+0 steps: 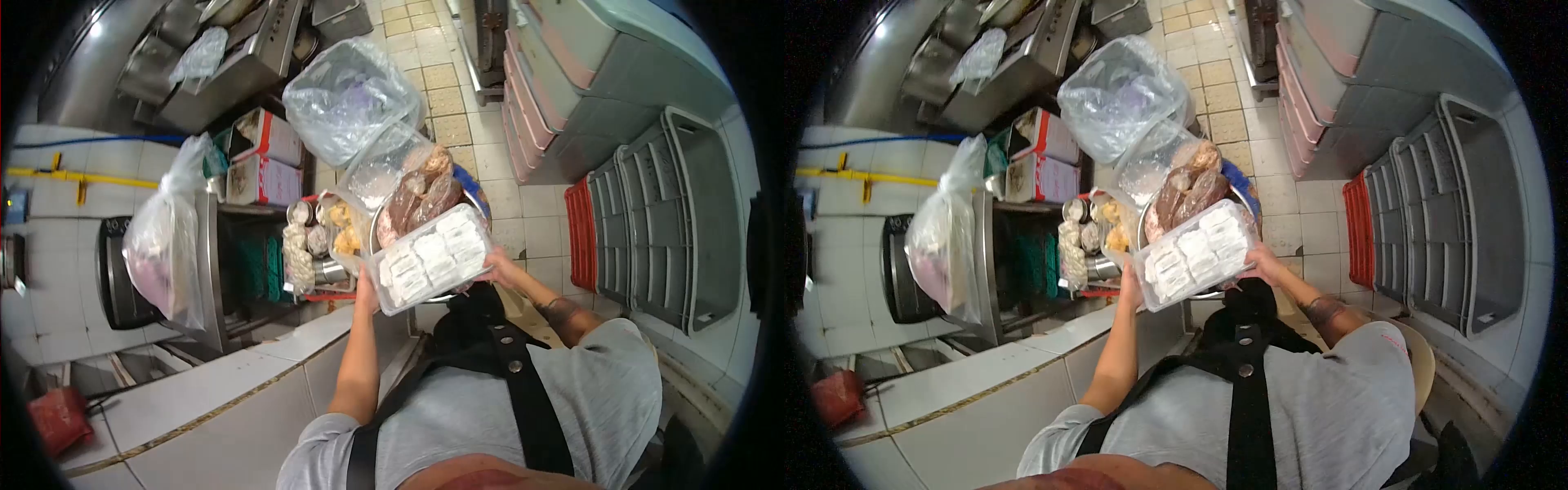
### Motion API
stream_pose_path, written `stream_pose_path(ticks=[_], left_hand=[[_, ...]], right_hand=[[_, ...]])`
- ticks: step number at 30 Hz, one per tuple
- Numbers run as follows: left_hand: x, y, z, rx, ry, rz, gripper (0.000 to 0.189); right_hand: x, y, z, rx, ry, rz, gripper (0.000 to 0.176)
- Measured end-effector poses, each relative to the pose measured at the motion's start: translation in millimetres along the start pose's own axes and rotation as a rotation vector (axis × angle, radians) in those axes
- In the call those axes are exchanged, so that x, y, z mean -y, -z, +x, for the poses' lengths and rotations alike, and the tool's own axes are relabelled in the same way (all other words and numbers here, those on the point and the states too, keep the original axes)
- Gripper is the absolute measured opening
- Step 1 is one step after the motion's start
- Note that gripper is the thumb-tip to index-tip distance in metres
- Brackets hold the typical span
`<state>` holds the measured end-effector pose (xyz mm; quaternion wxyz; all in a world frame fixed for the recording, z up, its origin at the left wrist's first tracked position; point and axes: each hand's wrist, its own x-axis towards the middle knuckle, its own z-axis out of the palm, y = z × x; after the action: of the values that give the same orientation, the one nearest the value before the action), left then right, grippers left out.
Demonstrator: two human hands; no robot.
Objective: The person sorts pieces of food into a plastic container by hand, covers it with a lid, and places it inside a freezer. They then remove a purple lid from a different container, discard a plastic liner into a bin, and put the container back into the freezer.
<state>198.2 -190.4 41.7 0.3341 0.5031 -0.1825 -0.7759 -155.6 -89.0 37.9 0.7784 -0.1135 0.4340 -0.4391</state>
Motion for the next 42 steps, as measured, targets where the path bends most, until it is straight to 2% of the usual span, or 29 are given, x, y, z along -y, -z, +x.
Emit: stream_pose_path(ticks=[3, 5, 8, 10, 12, 13, 14, 15, 16, 17, 19, 21, 22, 26, 30, 33, 34, 37, 42], left_hand=[[-17, 18, -21, 0.198, 0.04, -0.132, 0.074], [-42, -14, -64, 0.251, -0.045, -0.123, 0.076], [-66, -47, -111, 0.218, -0.157, -0.109, 0.077], [-81, -67, -142, 0.204, -0.229, -0.113, 0.074], [-91, -85, -161, 0.203, -0.277, -0.188, 0.072], [-93, -91, -172, 0.183, -0.283, -0.188, 0.072], [-94, -97, -183, 0.156, -0.29, -0.189, 0.072], [-97, -103, -190, 0.127, -0.299, -0.19, 0.072], [-100, -109, -195, 0.101, -0.311, -0.191, 0.072], [-103, -117, -199, 0.076, -0.327, -0.194, 0.072], [-111, -143, -204, 0.037, -0.406, -0.201, 0.072], [-120, -171, -213, -0.016, -0.52, -0.204, 0.072], [-125, -177, -211, 0.055, -0.527, -0.247, 0.071], [-138, -214, -201, 0.074, -0.517, -0.399, 0.072], [-135, -263, -170, -0.063, -0.524, -0.571, 0.073], [-138, -287, -140, -0.066, -0.512, -0.636, 0.075], [-138, -290, -127, -0.053, -0.569, -0.616, 0.075], [-140, -300, -111, -0.195, -0.603, -0.639, 0.076], [-153, -302, -104, -0.143, -0.685, -0.596, 0.07]], right_hand=[[27, -41, -39, 0.002, 0.085, -0.05, 0.073], [48, -60, -62, 0.009, 0.118, -0.06, 0.073], [80, -80, -86, 0.087, 0.182, -0.042, 0.07], [115, -114, -114, 0.08, 0.303, 0.013, 0.066], [150, -136, -130, 0.129, 0.335, -0.089, 0.038], [161, -148, -132, 0.101, 0.452, -0.113, 0.041], [183, -166, -147, 0.13, 0.429, -0.067, 0.043], [187, -167, -137, 0.129, 0.491, -0.092, 0.047], [203, -177, -150, 0.187, 0.516, -0.09, 0.057], [212, -171, -143, 0.279, 0.462, -0.093, 0.067], [239, -170, -158, 0.302, 0.477, -0.166, 0.068], [265, -158, -163, 0.217, 0.522, -0.264, 0.066], [279, -148, -162, 0.178, 0.545, -0.315, 0.066], [338, -92, -164, 0.006, 0.675, -0.466, 0.063], [398, -56, -155, -0.101, 0.633, -0.555, 0.056], [436, -53, -149, -0.077, 0.567, -0.7, 0.053], [447, -49, -142, -0.053, 0.596, -0.717, 0.05], [473, -53, -129, 0.015, 0.604, -0.836, 0.051], [496, -54, -107, 0.133, 0.649, -0.869, 0.048]])
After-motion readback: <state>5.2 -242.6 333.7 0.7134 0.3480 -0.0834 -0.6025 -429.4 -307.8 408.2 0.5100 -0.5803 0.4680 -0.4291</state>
